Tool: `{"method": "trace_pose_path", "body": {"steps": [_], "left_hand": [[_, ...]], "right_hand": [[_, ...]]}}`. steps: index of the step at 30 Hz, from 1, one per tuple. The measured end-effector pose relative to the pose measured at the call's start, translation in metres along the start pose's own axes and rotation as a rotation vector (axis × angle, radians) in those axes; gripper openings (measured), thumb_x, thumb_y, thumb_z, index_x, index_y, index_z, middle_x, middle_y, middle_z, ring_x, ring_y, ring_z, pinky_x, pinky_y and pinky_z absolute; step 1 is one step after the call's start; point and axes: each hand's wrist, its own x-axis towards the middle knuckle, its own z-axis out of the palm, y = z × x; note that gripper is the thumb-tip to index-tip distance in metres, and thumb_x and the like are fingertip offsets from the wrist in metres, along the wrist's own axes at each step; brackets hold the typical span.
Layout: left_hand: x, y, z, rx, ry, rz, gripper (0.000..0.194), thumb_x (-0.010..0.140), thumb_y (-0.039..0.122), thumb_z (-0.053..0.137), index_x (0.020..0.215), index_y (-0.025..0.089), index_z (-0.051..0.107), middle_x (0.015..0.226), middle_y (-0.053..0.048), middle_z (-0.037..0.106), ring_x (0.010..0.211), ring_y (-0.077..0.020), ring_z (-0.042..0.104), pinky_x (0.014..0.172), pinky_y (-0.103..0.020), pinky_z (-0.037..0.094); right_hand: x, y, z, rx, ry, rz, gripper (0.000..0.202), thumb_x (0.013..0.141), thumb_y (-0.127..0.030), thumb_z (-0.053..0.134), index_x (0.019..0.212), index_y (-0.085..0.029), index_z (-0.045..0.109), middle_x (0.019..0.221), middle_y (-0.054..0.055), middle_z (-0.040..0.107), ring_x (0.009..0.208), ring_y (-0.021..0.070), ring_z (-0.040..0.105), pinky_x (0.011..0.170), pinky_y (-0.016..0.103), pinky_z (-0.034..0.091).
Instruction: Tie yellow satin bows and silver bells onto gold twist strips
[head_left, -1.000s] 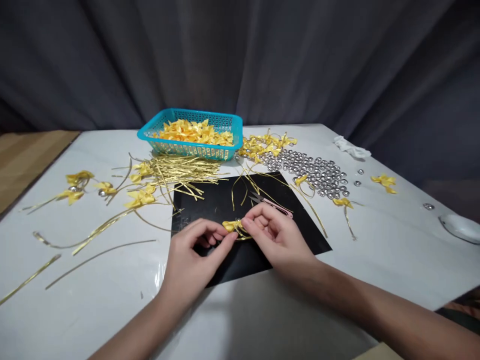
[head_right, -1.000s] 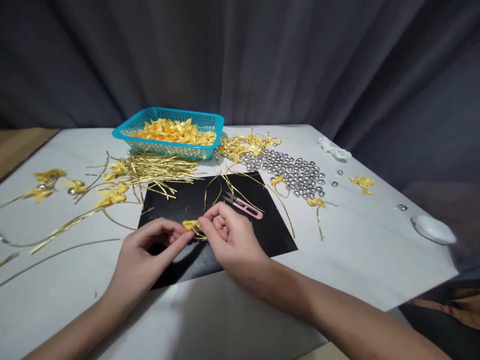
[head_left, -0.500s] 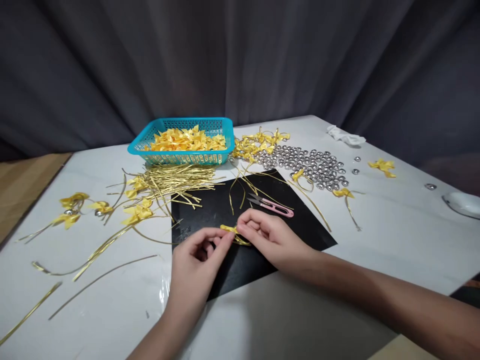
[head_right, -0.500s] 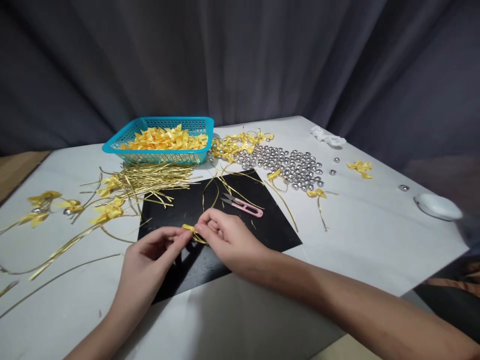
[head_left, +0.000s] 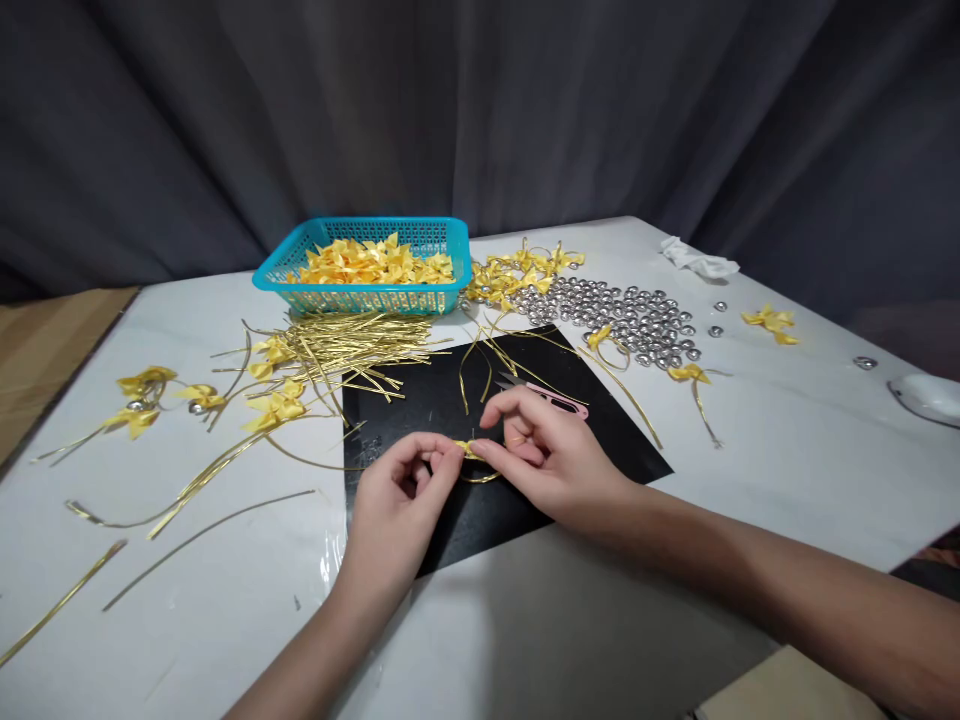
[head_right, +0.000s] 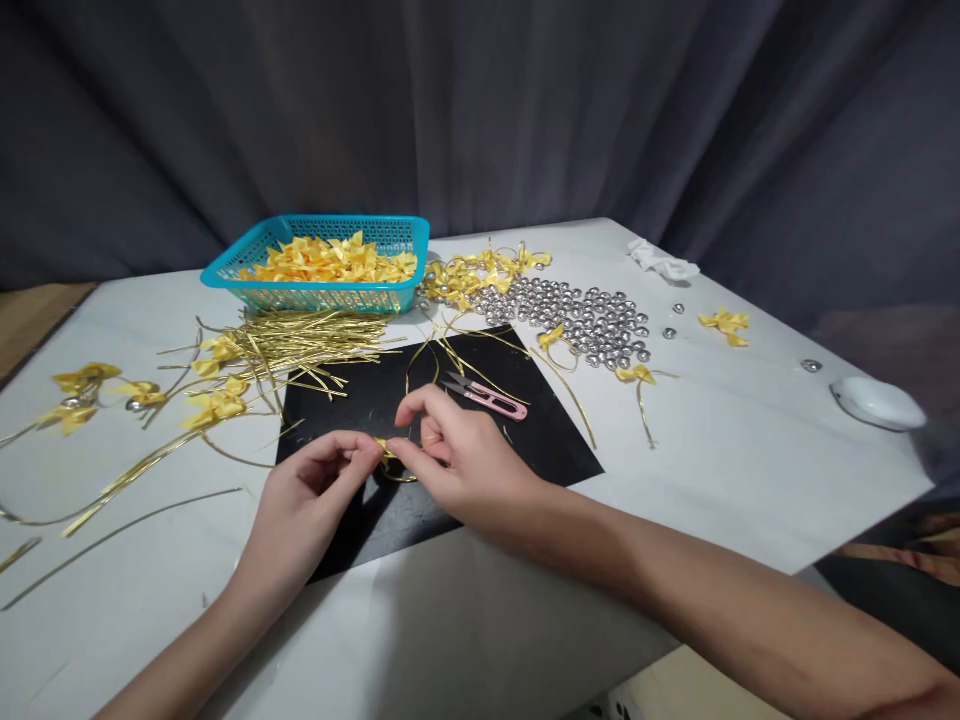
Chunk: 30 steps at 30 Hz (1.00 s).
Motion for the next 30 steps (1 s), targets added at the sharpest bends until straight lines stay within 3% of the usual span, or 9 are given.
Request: {"method": "trace_pose_path", "body": {"steps": [4, 12, 19, 30], "left_hand": [[-0.001, 0.000, 0.001, 0.000, 0.008, 0.015, 0.019, 0.077, 0.036, 0.059, 0.077, 0.018, 0.060, 0.068, 0.002, 0.054, 0.060, -0.0100, 0.046, 0.055, -0.020, 0.037], [-0.002, 0.000, 0.001, 0.028, 0.004, 0.031, 0.017, 0.078, 0.035, 0.058, 0.078, 0.018, 0.060, 0.069, 0.003, 0.054, 0.060, -0.0097, 0.046, 0.055, -0.020, 0.036], [-0.005, -0.002, 0.002, 0.100, 0.017, 0.055, 0.019, 0.078, 0.037, 0.060, 0.078, 0.018, 0.061, 0.065, 0.003, 0.053, 0.057, -0.0103, 0.046, 0.053, -0.021, 0.036], [-0.006, -0.002, 0.002, 0.156, -0.013, 0.087, 0.020, 0.081, 0.039, 0.058, 0.079, 0.019, 0.061, 0.066, 0.003, 0.053, 0.058, -0.0117, 0.047, 0.055, -0.022, 0.036]], "right_hand": [[-0.002, -0.003, 0.001, -0.119, 0.013, -0.132, 0.009, 0.080, -0.020, 0.057, 0.073, -0.016, 0.057, 0.051, -0.008, 0.032, 0.046, 0.0059, 0.029, 0.048, 0.021, 0.025], [-0.002, -0.004, 0.007, -0.024, 0.048, 0.115, 0.014, 0.080, -0.023, 0.056, 0.073, -0.013, 0.063, 0.047, -0.009, 0.028, 0.043, 0.0050, 0.025, 0.042, 0.019, 0.023], [-0.006, -0.007, 0.011, -0.186, 0.084, 0.042, 0.013, 0.080, -0.016, 0.052, 0.077, -0.013, 0.064, 0.048, -0.008, 0.032, 0.043, 0.0058, 0.032, 0.046, 0.019, 0.027], [-0.009, -0.013, 0.011, -0.315, -0.079, 0.116, 0.011, 0.087, -0.018, 0.042, 0.078, -0.018, 0.050, 0.055, -0.005, 0.039, 0.051, 0.0099, 0.039, 0.052, 0.022, 0.028]]}}
